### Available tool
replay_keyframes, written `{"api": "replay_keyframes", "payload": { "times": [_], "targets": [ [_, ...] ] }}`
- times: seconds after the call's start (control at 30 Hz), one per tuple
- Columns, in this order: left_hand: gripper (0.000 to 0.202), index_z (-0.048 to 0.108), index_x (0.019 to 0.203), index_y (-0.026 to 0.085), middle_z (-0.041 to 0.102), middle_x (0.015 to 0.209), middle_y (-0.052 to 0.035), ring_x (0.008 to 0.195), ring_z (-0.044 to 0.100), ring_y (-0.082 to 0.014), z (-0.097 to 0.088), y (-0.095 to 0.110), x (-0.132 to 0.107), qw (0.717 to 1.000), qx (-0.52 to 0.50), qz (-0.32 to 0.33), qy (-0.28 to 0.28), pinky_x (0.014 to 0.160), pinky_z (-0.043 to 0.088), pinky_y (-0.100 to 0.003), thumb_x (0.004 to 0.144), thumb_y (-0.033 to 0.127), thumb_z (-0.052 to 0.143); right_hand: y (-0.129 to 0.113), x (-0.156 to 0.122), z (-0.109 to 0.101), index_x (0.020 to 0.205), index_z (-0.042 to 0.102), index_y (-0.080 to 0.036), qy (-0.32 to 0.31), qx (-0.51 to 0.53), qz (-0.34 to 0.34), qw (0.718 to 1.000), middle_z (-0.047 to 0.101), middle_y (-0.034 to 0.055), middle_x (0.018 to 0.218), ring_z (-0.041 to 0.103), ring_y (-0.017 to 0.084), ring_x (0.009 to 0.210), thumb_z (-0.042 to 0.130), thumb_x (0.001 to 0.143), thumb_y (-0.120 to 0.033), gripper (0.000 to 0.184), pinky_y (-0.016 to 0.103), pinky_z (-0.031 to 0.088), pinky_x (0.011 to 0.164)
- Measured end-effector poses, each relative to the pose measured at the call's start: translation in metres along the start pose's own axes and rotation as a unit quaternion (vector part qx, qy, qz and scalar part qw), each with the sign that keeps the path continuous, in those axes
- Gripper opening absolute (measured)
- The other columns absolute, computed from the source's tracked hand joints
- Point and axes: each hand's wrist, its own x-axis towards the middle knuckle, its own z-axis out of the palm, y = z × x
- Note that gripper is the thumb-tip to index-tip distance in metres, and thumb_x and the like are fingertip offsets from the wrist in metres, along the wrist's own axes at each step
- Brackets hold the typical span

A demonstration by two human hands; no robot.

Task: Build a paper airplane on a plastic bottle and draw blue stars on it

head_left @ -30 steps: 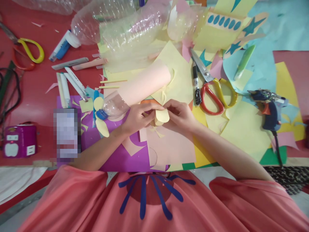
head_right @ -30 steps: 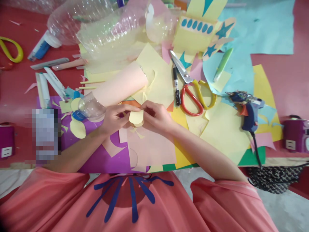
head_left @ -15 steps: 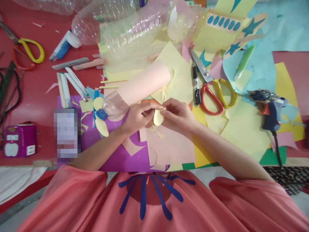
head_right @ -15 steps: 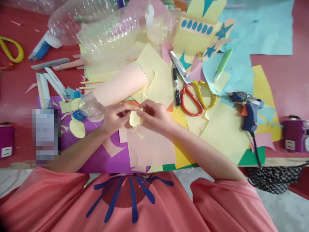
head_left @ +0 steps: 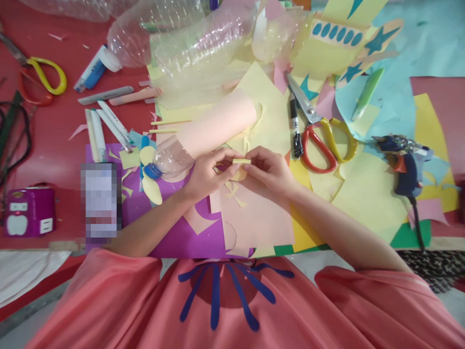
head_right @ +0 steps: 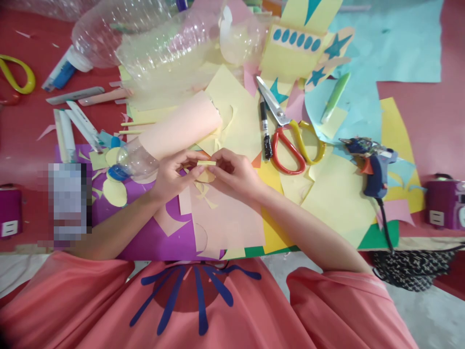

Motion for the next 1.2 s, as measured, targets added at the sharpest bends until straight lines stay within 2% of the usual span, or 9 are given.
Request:
{"api": "replay_keyframes", "payload": {
  "times": [0.23, 0.43, 0.6, 0.7, 0.9, 1.2],
  "targets": [
    [0.03, 0.067, 0.091, 0.017, 0.076, 0.088, -0.0032, 0.078, 0.072, -0.0112, 0.0018, -0.0047, -0.0011, 1.0, -0.012, 0.017, 0.018, 0.073, 0.059, -0.019, 0.088, 0.047, 0.067, 0.0012, 0.0011, 0.0015, 0.084, 0.058, -0.018, 0.024, 0.015, -0.019, 0.999, 0.054, -0.0037, 0.068, 0.049, 0.007, 0.058, 0.065, 0.082, -0.034, 0.017, 0.025, 0.036, 0.054],
    [0.031, 0.067, 0.092, 0.017, 0.076, 0.087, -0.003, 0.077, 0.072, -0.0119, 0.0008, -0.0021, -0.0012, 1.0, -0.004, 0.005, 0.012, 0.072, 0.059, -0.02, 0.088, 0.048, 0.067, 0.0022, 0.0011, 0.0004, 0.084, 0.06, -0.018, 0.013, 0.01, -0.014, 1.0, 0.057, -0.0028, 0.07, 0.05, 0.007, 0.059, 0.064, 0.083, -0.033, 0.016, 0.025, 0.036, 0.055],
    [0.036, 0.068, 0.091, 0.017, 0.075, 0.086, -0.0032, 0.076, 0.072, -0.0119, 0.0003, -0.0025, -0.0008, 1.0, 0.002, 0.0, 0.013, 0.07, 0.059, -0.02, 0.088, 0.053, 0.064, 0.0031, 0.0004, 0.0005, 0.083, 0.061, -0.017, 0.014, 0.001, -0.011, 1.0, 0.059, -0.0011, 0.071, 0.051, 0.008, 0.061, 0.064, 0.085, -0.04, 0.024, 0.026, 0.038, 0.057],
    [0.034, 0.068, 0.091, 0.017, 0.075, 0.085, -0.0028, 0.072, 0.07, -0.0106, 0.0004, -0.0028, -0.0002, 1.0, 0.012, 0.011, 0.017, 0.066, 0.058, -0.019, 0.089, 0.051, 0.063, 0.0029, 0.0003, 0.0003, 0.082, 0.061, -0.017, 0.013, -0.002, -0.014, 1.0, 0.059, -0.0007, 0.071, 0.053, 0.009, 0.062, 0.065, 0.086, -0.045, 0.028, 0.026, 0.038, 0.058],
    [0.025, 0.069, 0.09, 0.017, 0.074, 0.083, -0.0022, 0.07, 0.068, -0.0093, 0.0004, -0.0007, 0.0002, 0.999, 0.024, 0.029, 0.016, 0.065, 0.056, -0.017, 0.092, 0.04, 0.061, 0.0014, -0.0002, -0.0004, 0.081, 0.062, -0.016, 0.017, -0.009, -0.013, 1.0, 0.06, -0.0004, 0.071, 0.053, 0.008, 0.062, 0.064, 0.085, -0.038, 0.023, 0.026, 0.038, 0.057],
    [0.027, 0.069, 0.09, 0.018, 0.074, 0.084, -0.0024, 0.073, 0.068, -0.0111, 0.0002, -0.0014, -0.0003, 0.999, 0.044, 0.014, 0.012, 0.067, 0.056, -0.02, 0.093, 0.042, 0.059, 0.0029, 0.0004, 0.0009, 0.081, 0.061, -0.017, 0.014, -0.001, -0.01, 1.0, 0.059, -0.0018, 0.069, 0.052, 0.008, 0.06, 0.065, 0.084, -0.038, 0.021, 0.025, 0.038, 0.056]
  ]
}}
